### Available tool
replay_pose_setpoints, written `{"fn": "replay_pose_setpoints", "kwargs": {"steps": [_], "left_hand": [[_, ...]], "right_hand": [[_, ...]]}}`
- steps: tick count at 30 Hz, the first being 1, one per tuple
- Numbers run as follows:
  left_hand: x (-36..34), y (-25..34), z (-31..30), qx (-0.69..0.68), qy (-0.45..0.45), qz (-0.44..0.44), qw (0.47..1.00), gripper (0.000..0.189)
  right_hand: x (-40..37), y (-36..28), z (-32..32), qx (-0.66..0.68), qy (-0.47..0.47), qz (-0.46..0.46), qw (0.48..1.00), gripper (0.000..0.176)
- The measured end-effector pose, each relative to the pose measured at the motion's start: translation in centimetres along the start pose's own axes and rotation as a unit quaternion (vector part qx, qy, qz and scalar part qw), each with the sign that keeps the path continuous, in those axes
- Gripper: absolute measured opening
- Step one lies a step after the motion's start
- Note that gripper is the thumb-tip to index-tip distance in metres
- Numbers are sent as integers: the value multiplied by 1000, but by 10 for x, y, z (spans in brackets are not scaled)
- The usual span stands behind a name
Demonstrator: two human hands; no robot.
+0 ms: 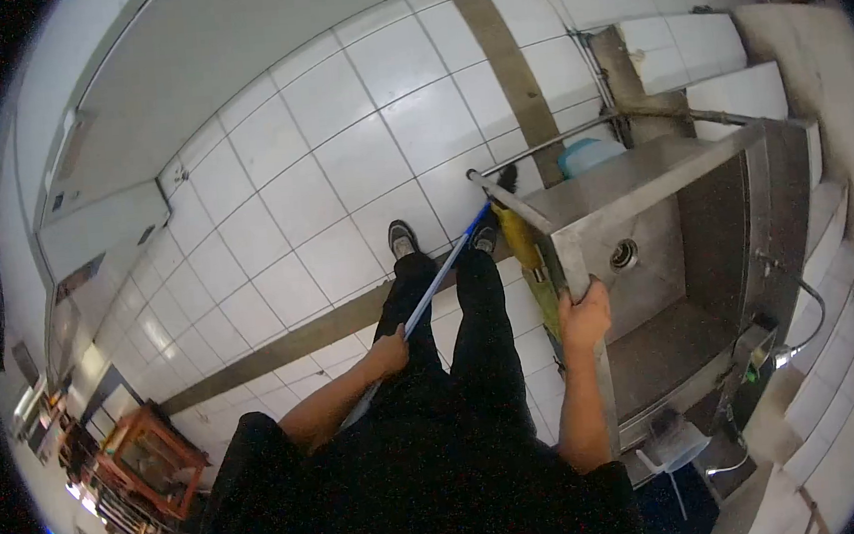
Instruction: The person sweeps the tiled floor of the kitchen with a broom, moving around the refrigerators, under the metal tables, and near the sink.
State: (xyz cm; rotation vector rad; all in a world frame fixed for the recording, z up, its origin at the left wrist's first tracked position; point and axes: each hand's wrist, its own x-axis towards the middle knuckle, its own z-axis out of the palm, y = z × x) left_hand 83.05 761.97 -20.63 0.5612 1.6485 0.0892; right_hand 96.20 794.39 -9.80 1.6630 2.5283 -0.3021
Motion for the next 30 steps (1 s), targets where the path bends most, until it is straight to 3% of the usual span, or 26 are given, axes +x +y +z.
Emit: {"fn": "replay_pose_setpoints", "kwargs": {"steps": [4, 8, 11, 13, 16, 19, 27, 29, 30], "left_hand": [[-13, -3, -4, -68, 34, -40, 996, 48], [-22, -23, 4, -139, 38, -20, 989, 47], [-41, -25, 11, -248, -17, -71, 966, 46], [-53, -22, 26, -392, -23, -80, 916, 47], [-77, -4, 48, -469, -16, -127, 874, 55], [-98, 8, 83, -518, 18, -138, 844, 49], [-131, -77, 139, -604, 96, -164, 774, 46], [-135, -98, 137, -639, 131, -229, 722, 44], [-134, -108, 137, -632, 137, -232, 727, 44]], "right_hand": [[-1, 3, 3, -35, 10, -12, 999, 46], [-4, 2, 1, -40, 9, -8, 999, 47], [-5, -2, -4, -33, 16, -23, 999, 47], [-5, -1, -8, -18, 22, -32, 999, 47], [-6, 3, -10, 15, 23, -61, 998, 46], [-8, 7, -22, 31, -20, -43, 998, 45], [-12, 30, -27, 81, -41, -120, 989, 48], [-11, 31, -23, 84, -31, -134, 987, 47], [-12, 30, -24, 93, -32, -128, 987, 47]]}}
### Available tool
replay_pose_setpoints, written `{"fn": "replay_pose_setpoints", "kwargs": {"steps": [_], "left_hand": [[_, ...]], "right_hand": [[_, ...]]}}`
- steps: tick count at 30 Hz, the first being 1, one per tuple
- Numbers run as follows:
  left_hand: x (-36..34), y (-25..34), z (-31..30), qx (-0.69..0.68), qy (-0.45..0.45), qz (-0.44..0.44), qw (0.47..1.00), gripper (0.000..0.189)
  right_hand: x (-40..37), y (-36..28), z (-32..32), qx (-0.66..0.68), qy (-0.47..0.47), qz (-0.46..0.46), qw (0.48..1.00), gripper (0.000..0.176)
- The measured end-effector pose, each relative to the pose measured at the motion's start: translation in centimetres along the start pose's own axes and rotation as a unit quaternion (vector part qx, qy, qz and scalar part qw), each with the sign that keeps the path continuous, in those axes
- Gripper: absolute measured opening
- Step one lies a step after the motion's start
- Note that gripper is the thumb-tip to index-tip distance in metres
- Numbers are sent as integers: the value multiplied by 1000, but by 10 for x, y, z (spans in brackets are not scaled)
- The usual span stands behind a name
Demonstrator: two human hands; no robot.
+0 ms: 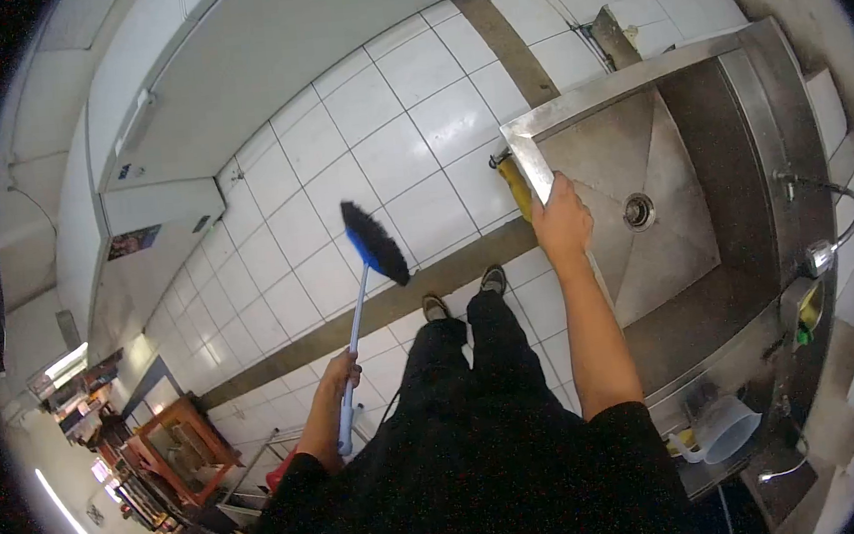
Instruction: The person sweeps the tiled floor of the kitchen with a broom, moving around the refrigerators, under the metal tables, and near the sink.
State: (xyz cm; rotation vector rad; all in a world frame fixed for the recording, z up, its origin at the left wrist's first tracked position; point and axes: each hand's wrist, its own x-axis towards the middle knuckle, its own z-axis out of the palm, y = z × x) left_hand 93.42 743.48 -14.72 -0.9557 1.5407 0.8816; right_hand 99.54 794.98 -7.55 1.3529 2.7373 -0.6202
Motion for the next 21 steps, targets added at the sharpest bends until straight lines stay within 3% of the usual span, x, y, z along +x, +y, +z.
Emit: {"fn": "replay_pose_setpoints", "kwargs": {"steps": [3, 6, 8, 10, 14, 16, 21], "left_hand": [[5, 1, -7, 130, 101, 47, 985, 42], [-47, 14, 13, 20, 75, 131, 988, 40], [-102, 52, 50, 54, 104, 123, 985, 48], [-131, 103, 85, 84, 38, 125, 988, 48], [-102, 226, 182, 105, -130, 192, 967, 43], [-38, 283, 243, 92, -256, 215, 938, 46], [63, 400, 436, 106, -365, 156, 912, 48]], "right_hand": [[3, -3, -5, -3, -10, 7, 1000, 47], [7, -2, -2, -22, -37, 24, 999, 45], [7, -2, 3, -14, 7, -2, 1000, 47], [11, -6, 5, -15, -16, 15, 1000, 48], [15, -9, 6, -38, -56, 66, 996, 50], [17, -5, 12, -55, -54, 83, 994, 50], [25, -2, 11, -81, -79, 115, 987, 49]]}}
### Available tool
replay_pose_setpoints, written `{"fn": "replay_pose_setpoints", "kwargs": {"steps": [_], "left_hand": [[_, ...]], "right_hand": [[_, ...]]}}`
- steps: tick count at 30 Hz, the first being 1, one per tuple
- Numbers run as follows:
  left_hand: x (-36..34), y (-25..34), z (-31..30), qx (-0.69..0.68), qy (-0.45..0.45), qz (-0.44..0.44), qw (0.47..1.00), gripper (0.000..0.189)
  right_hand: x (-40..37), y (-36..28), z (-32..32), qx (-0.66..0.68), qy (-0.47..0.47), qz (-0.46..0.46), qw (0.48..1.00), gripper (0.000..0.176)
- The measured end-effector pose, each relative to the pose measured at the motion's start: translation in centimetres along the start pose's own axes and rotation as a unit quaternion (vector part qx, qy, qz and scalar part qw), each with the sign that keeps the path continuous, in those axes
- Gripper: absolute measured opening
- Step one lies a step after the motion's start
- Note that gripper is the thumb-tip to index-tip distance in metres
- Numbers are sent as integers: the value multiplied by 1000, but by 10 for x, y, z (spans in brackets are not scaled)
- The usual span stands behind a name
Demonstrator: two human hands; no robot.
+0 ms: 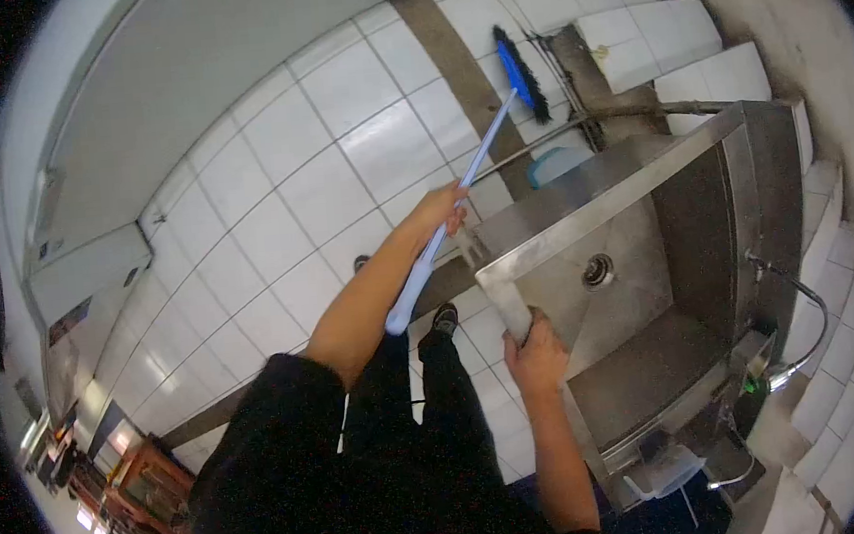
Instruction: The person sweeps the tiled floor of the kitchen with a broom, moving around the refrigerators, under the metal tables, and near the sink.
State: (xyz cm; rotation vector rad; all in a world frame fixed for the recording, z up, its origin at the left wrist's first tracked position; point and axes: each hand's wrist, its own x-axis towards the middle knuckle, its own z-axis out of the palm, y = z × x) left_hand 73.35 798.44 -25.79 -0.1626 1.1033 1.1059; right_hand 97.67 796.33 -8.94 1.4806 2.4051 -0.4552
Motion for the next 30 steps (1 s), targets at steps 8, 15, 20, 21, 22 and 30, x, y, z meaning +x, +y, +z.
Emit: {"fn": "replay_pose_setpoints", "kwargs": {"steps": [8, 15, 20, 21, 22, 30], "left_hand": [[42, -15, -72, 138, -21, -59, 988, 49], [-278, -47, -208, 118, 233, -137, 956, 46], [-415, -140, -275, 13, 365, -180, 913, 30], [-425, -165, -296, 177, 361, -189, 896, 24], [-435, -187, -311, 195, 354, -151, 902, 23], [-440, -44, -174, 178, 384, -108, 900, 51]], "right_hand": [[1, 3, 3, 42, 13, -17, 999, 51], [-2, -1, -1, 38, 21, -28, 999, 52], [-6, -6, -9, 33, 13, -4, 999, 54], [-8, -6, -9, 38, 18, -20, 999, 54], [-8, -7, -10, 44, 25, -33, 998, 55], [0, -4, -16, 67, 5, -27, 997, 53]]}}
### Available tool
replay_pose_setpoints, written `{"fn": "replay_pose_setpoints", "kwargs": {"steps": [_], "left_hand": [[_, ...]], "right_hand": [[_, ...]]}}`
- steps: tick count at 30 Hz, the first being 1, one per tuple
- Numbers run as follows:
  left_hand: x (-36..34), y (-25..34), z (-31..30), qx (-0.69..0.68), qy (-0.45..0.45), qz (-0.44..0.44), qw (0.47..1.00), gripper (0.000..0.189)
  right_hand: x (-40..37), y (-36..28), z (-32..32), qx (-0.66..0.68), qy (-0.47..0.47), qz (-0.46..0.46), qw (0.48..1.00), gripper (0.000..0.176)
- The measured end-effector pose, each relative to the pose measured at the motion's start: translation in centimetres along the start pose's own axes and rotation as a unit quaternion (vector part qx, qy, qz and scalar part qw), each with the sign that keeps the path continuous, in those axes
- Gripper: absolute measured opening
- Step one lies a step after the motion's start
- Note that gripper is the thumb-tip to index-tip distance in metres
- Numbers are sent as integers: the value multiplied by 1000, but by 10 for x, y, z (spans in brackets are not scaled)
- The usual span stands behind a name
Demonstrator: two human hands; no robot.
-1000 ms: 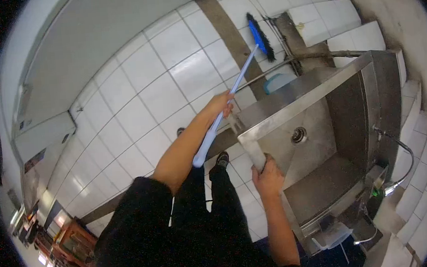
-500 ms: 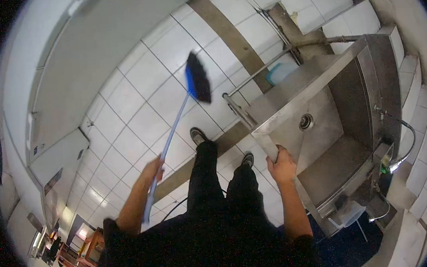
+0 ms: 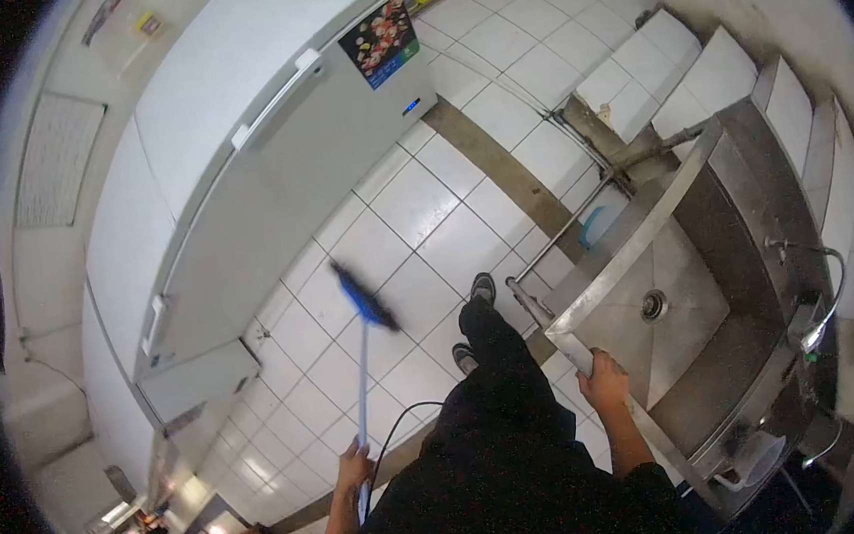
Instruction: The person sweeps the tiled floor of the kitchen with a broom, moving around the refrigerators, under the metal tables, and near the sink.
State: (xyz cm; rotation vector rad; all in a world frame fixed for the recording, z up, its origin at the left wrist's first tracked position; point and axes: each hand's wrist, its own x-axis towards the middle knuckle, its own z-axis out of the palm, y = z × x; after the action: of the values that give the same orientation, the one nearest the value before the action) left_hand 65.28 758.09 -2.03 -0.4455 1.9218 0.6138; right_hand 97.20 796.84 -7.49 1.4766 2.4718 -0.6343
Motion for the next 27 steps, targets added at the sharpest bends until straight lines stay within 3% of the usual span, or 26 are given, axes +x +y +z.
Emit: {"fn": "replay_pose_setpoints", "kwargs": {"steps": [3, 4, 7, 8, 9, 11, 13, 14, 15, 18, 21, 23, 27], "left_hand": [[30, 59, 16, -73, -117, 52, 989, 50], [28, 96, 28, -69, -139, 29, 988, 52], [69, 164, 46, 211, -193, 86, 954, 54], [118, 165, 53, 343, -113, 240, 901, 52], [151, 164, 54, 459, -32, 379, 803, 51], [162, 229, 70, 488, -72, 394, 775, 49], [172, 283, 86, 507, -93, 440, 735, 48], [165, 315, 95, 557, -93, 424, 708, 46], [161, 345, 104, 607, -93, 408, 676, 45], [172, 410, 135, 684, -105, 402, 600, 40], [200, 463, 163, 724, -121, 415, 538, 40], [195, 499, 172, 752, -123, 455, 460, 39], [218, 545, 168, 768, -136, 473, 409, 37]], "right_hand": [[3, 0, -4, -2, 9, 8, 1000, 51], [1, 1, -2, -2, 0, 9, 1000, 51], [5, 3, -3, 24, 10, 13, 1000, 49], [6, 2, -3, -10, 18, 18, 1000, 48], [0, -1, -4, -44, 19, 25, 999, 47], [2, -16, -12, -21, -9, 89, 996, 42], [4, -26, -9, -118, 49, 158, 979, 38], [8, -38, -14, -76, 11, 246, 966, 42], [10, -45, -13, -75, 9, 265, 961, 42], [18, -62, 9, -55, 28, 445, 893, 55], [32, -76, 7, -10, 33, 535, 844, 56], [34, -77, 9, 0, 54, 554, 830, 55], [32, -76, 8, 16, 27, 568, 823, 51]]}}
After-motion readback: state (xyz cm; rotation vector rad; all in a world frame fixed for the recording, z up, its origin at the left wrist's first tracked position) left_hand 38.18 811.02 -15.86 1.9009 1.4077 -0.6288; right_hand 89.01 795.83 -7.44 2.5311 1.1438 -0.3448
